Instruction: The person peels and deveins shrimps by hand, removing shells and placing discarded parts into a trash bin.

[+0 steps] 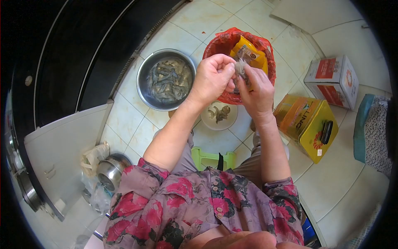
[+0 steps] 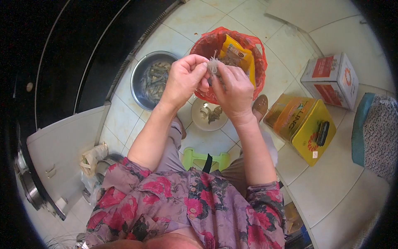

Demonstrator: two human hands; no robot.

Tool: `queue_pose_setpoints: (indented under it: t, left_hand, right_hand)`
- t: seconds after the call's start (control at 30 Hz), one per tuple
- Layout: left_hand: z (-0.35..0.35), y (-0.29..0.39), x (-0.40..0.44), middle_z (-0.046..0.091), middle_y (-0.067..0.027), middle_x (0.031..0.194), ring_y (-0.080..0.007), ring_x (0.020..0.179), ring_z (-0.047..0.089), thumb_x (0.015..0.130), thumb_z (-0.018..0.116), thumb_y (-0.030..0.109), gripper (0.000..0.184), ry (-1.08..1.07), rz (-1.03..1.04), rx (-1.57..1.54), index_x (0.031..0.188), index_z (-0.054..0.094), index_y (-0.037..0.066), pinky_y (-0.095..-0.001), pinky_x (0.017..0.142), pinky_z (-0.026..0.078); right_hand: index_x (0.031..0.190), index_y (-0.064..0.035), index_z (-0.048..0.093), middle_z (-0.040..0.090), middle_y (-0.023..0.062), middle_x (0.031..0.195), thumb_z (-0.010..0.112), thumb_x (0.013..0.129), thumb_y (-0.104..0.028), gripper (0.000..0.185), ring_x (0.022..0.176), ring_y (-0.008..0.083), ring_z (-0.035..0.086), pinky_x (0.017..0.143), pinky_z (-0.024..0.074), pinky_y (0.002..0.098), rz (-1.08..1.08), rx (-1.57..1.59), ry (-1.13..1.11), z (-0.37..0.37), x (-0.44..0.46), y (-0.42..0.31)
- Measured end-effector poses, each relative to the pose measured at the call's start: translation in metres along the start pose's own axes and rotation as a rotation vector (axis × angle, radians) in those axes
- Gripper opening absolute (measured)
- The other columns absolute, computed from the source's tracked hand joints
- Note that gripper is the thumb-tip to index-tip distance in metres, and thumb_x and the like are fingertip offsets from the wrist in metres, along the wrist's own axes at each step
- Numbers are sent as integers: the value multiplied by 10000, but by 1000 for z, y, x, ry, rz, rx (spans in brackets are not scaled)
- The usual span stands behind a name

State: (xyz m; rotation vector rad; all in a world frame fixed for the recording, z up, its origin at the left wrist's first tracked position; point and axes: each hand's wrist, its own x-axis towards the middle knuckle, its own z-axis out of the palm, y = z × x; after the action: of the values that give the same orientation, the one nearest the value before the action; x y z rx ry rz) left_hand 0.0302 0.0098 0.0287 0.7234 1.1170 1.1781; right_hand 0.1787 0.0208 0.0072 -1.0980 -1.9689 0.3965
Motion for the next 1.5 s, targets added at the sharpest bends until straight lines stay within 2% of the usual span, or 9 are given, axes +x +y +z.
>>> queue_pose_setpoints:
  t: [0.37,0.47,0.7,0.77,0.9,1.0,1.27,1.4,1.5]
  left_hand:
    - [7,-7,5,609,-5,656,-31,491,520,864,577,53,98,141,234,416,866,628,-31,-195,453,427]
    - [6,-7,5,630,-35,657,-63,524,560,823,610,67,108,129,154,329,835,631,-39,-219,477,474]
    - [7,-5,5,625,-37,655,-55,506,549,824,597,52,95,80,25,186,846,618,-37,-207,456,460]
    - [10,-5,3,623,-34,651,-58,498,549,824,593,48,93,46,33,213,843,618,-39,-205,449,461]
    - [10,-7,4,609,-7,643,-42,465,524,863,577,49,82,22,68,228,850,613,-24,-189,431,427]
    - [11,-5,3,609,-10,646,-41,469,528,866,567,42,80,7,59,229,857,611,-24,-188,435,434]
    - [7,-1,3,602,-10,674,-53,493,541,893,559,40,73,-21,6,64,872,610,-7,-184,448,445]
    - [6,0,2,618,-17,692,-52,518,559,894,564,42,73,-43,20,57,874,613,-8,-183,475,462]
    - [6,1,2,646,-36,739,-54,577,594,897,588,59,81,-26,81,237,883,619,-15,-187,526,494]
  right_hand:
    - [1119,38,588,634,144,860,655,722,-77,419,771,296,606,703,475,391,31,-228,22,14,-7,-11]
    - [1123,58,578,626,152,869,644,728,-66,420,795,300,603,720,472,392,7,-261,84,16,-6,-6]
    - [1206,84,508,605,162,933,619,754,-54,486,854,312,583,764,460,408,30,-253,-17,18,-6,-11]
    - [1273,69,460,595,232,1043,574,808,-25,487,938,369,569,837,460,424,158,-177,-58,15,-3,-14]
    - [1295,79,429,581,259,1056,539,830,-16,487,942,379,576,834,466,428,164,-100,20,22,-6,-12]
    - [1278,89,422,604,202,959,523,792,32,500,824,365,594,732,491,427,174,-67,129,21,-6,-11]
    - [1006,21,617,650,143,802,555,912,-85,155,682,189,628,649,499,308,556,463,-107,2,-2,-5]
    - [998,19,616,651,134,807,578,896,-74,143,681,171,622,644,494,301,566,520,-129,1,-1,-3]
    - [1000,5,616,640,135,803,594,869,-46,142,685,211,628,638,497,318,427,408,-43,-1,1,-9]
